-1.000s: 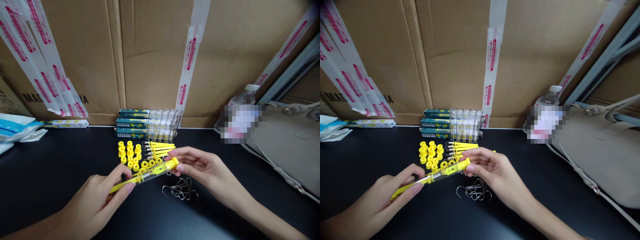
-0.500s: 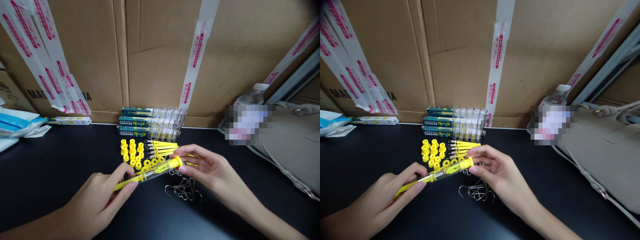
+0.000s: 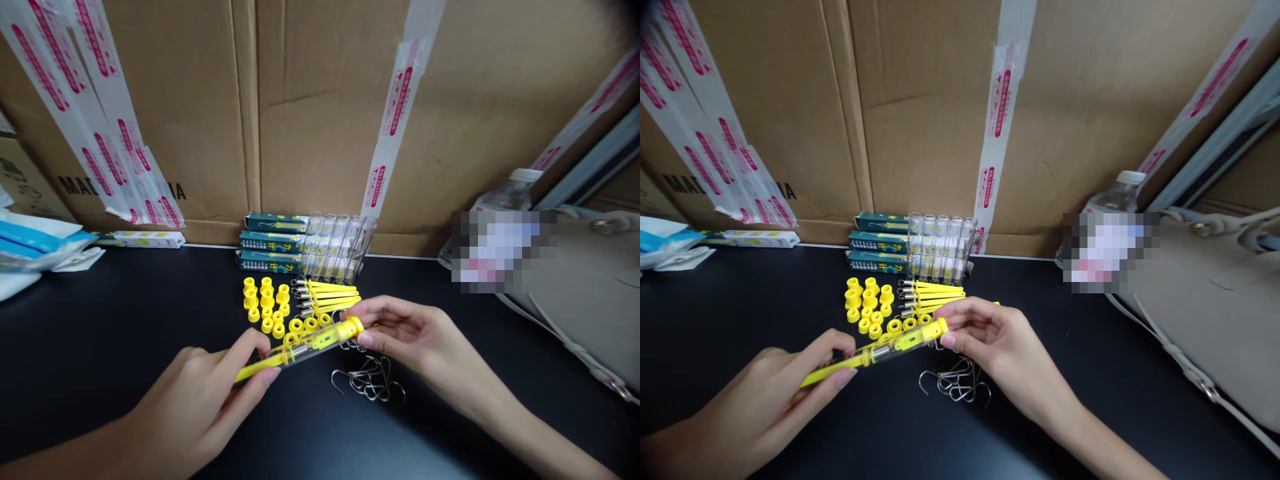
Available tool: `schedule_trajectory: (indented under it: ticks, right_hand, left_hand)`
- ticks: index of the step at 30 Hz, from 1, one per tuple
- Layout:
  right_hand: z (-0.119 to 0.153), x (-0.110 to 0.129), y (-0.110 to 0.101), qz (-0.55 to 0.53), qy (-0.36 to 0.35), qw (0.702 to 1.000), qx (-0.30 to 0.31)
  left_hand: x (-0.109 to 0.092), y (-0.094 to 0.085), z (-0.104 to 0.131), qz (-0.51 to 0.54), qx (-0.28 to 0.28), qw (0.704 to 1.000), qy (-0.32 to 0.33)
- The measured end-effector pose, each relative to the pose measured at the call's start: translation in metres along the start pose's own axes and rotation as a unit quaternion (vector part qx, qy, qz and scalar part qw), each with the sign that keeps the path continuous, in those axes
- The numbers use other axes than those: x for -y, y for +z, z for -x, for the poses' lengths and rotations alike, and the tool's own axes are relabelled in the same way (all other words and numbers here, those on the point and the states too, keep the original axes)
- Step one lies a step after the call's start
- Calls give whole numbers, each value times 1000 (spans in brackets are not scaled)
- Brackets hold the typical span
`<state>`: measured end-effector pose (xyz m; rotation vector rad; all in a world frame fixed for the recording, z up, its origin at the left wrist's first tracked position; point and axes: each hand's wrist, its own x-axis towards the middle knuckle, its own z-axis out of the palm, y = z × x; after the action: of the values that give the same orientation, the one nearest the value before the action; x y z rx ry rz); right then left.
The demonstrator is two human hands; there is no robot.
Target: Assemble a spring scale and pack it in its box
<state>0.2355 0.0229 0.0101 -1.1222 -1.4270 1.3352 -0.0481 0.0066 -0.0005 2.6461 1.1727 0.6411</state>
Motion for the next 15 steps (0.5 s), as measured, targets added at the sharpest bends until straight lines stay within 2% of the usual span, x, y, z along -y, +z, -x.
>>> schedule_trajectory:
  ticks: [8, 15]
  right_hand:
    - [-2, -5, 3, -17, 18, 1000, 2]
    - [-4, -9, 3, 3, 21, 1000, 11]
  left_hand:
    - [-2, 2, -1, -104, -57, 992, 38]
    - [-1, 5, 2, -152, -76, 983, 62]
